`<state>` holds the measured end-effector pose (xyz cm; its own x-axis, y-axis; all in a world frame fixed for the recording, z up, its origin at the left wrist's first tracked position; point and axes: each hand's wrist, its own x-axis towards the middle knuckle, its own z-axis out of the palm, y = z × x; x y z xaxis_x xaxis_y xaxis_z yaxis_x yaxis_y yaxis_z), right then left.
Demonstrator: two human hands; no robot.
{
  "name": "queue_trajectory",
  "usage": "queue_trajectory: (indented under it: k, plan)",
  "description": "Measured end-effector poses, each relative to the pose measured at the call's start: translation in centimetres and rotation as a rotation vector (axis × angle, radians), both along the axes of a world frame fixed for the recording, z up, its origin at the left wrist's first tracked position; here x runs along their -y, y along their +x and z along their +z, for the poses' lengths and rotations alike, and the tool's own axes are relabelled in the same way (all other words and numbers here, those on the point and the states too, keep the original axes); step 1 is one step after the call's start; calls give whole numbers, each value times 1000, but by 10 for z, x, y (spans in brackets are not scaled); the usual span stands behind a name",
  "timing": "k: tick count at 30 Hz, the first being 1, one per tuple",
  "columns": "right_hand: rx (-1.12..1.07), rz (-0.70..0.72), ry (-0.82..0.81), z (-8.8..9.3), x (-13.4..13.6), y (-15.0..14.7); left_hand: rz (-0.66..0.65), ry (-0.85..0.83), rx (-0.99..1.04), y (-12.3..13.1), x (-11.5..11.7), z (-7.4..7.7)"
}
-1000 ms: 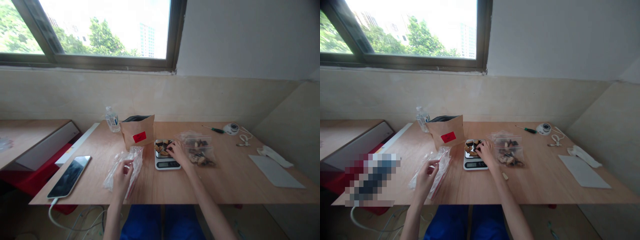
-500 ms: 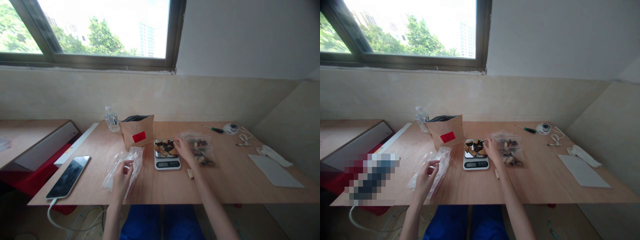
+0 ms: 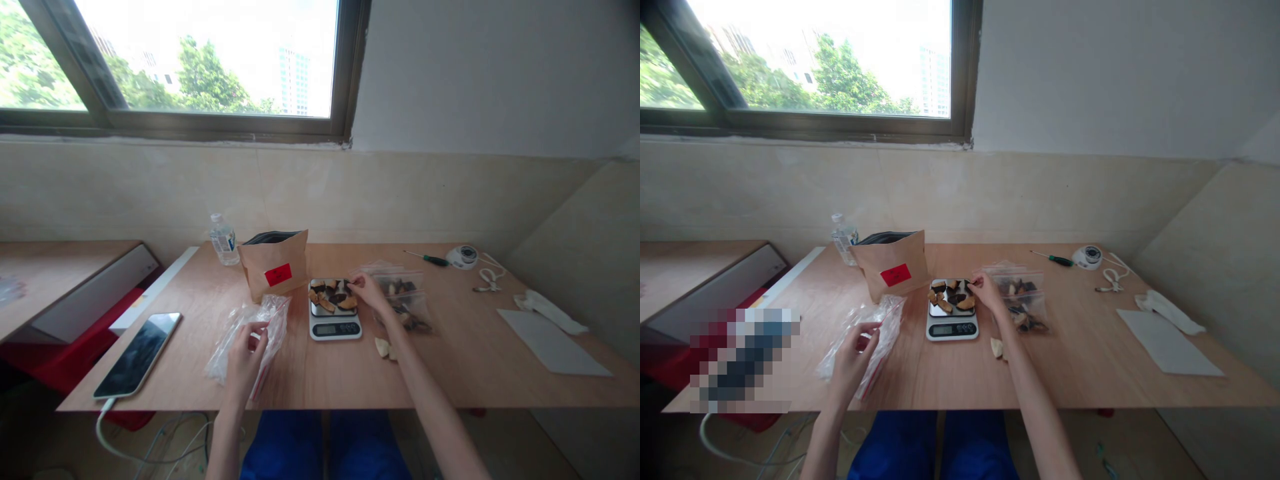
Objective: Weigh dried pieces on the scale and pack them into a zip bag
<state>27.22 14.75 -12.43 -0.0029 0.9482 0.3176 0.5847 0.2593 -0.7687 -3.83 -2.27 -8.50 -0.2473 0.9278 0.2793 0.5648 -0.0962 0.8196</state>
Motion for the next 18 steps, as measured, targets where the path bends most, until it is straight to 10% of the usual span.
queue_trajectory:
  k: [18]
  plan:
    - [108,81,-31,22,46,35,-2,-2,-14,-2,0,-1]
